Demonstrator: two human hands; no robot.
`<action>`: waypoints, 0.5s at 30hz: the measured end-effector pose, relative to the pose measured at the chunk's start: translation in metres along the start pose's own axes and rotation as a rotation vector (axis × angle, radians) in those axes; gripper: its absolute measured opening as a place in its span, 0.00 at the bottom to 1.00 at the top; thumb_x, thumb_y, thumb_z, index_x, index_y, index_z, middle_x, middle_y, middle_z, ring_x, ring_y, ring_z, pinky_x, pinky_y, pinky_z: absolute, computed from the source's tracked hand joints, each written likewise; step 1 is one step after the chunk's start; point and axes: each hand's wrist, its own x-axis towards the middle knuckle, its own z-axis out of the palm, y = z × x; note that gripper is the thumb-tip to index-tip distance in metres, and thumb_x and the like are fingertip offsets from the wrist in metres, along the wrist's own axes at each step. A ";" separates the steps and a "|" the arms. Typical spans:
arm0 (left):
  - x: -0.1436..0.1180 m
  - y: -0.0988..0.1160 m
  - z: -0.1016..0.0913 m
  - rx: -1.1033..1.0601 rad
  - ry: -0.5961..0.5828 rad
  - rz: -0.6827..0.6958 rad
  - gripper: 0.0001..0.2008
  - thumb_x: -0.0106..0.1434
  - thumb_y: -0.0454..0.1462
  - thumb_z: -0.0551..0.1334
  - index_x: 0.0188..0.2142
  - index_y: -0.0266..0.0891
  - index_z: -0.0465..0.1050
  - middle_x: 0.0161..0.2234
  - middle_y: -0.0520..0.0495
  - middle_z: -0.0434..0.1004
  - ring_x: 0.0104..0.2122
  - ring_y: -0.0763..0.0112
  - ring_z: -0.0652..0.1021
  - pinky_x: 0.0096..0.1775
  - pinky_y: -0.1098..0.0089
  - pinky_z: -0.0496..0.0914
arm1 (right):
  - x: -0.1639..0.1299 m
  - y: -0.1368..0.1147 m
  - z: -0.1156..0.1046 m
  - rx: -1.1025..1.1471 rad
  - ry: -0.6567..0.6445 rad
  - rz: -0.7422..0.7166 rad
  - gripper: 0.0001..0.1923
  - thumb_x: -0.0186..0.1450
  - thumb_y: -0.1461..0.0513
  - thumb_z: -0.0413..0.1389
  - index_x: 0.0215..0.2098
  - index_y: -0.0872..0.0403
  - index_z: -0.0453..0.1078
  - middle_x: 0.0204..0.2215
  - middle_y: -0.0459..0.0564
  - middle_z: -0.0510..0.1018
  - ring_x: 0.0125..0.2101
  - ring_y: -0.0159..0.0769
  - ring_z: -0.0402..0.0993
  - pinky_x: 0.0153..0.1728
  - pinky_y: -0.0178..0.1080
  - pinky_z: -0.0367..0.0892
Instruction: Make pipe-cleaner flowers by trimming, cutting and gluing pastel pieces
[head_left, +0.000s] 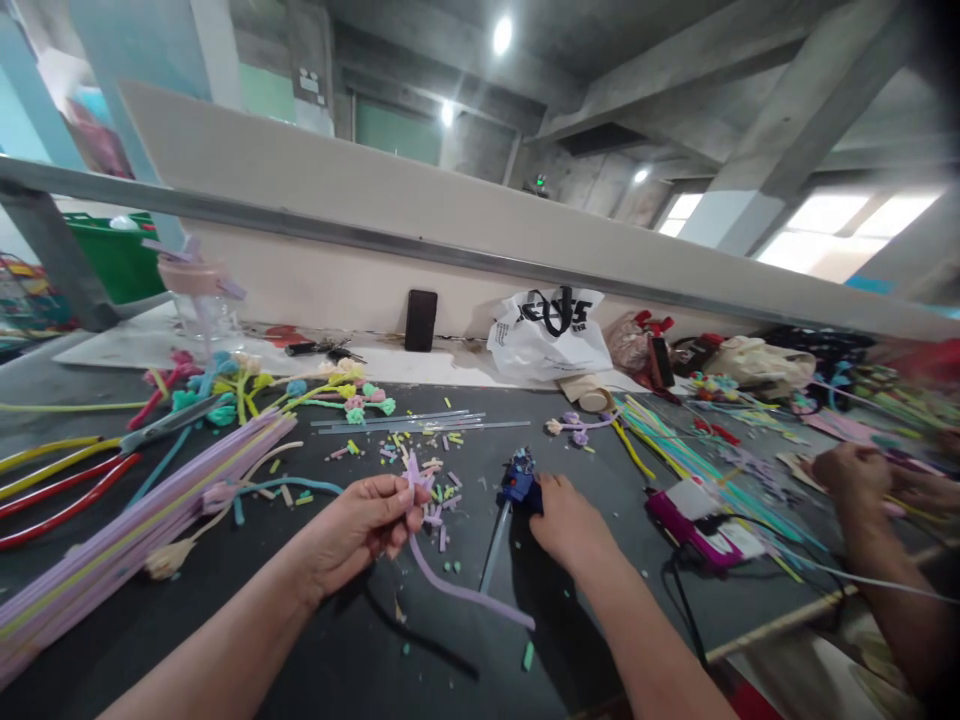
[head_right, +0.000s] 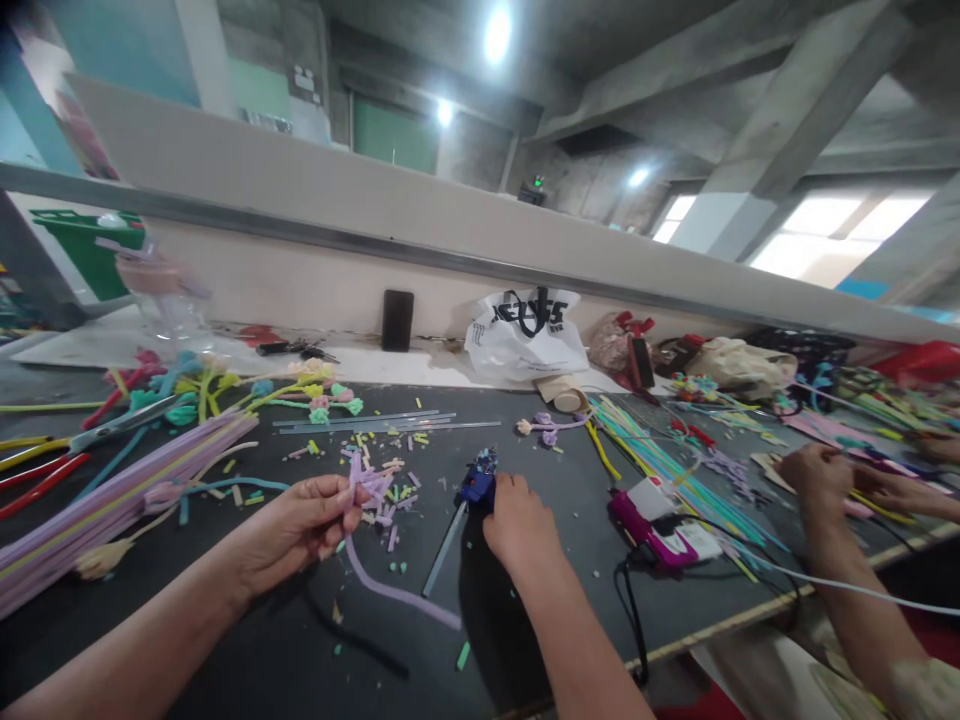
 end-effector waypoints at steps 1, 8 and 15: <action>0.000 0.000 0.000 0.001 0.003 0.008 0.10 0.53 0.40 0.65 0.28 0.33 0.72 0.21 0.52 0.69 0.16 0.85 0.65 0.18 0.81 0.59 | 0.001 0.000 -0.001 0.008 0.015 -0.005 0.26 0.53 0.69 0.51 0.51 0.59 0.62 0.43 0.60 0.69 0.40 0.47 0.71 0.36 0.42 0.63; 0.002 -0.001 -0.002 -0.002 0.013 0.037 0.11 0.53 0.40 0.65 0.30 0.33 0.73 0.20 0.53 0.70 0.15 0.86 0.64 0.17 0.83 0.58 | -0.019 -0.017 -0.022 0.293 0.268 -0.188 0.14 0.54 0.64 0.51 0.40 0.57 0.65 0.36 0.53 0.71 0.36 0.40 0.70 0.37 0.37 0.64; 0.002 -0.001 0.001 0.047 0.035 0.104 0.10 0.53 0.41 0.64 0.27 0.34 0.72 0.18 0.55 0.68 0.12 0.86 0.61 0.13 0.83 0.53 | -0.068 -0.052 -0.020 0.747 0.399 -0.390 0.06 0.58 0.59 0.53 0.27 0.53 0.65 0.18 0.43 0.67 0.19 0.30 0.65 0.21 0.31 0.62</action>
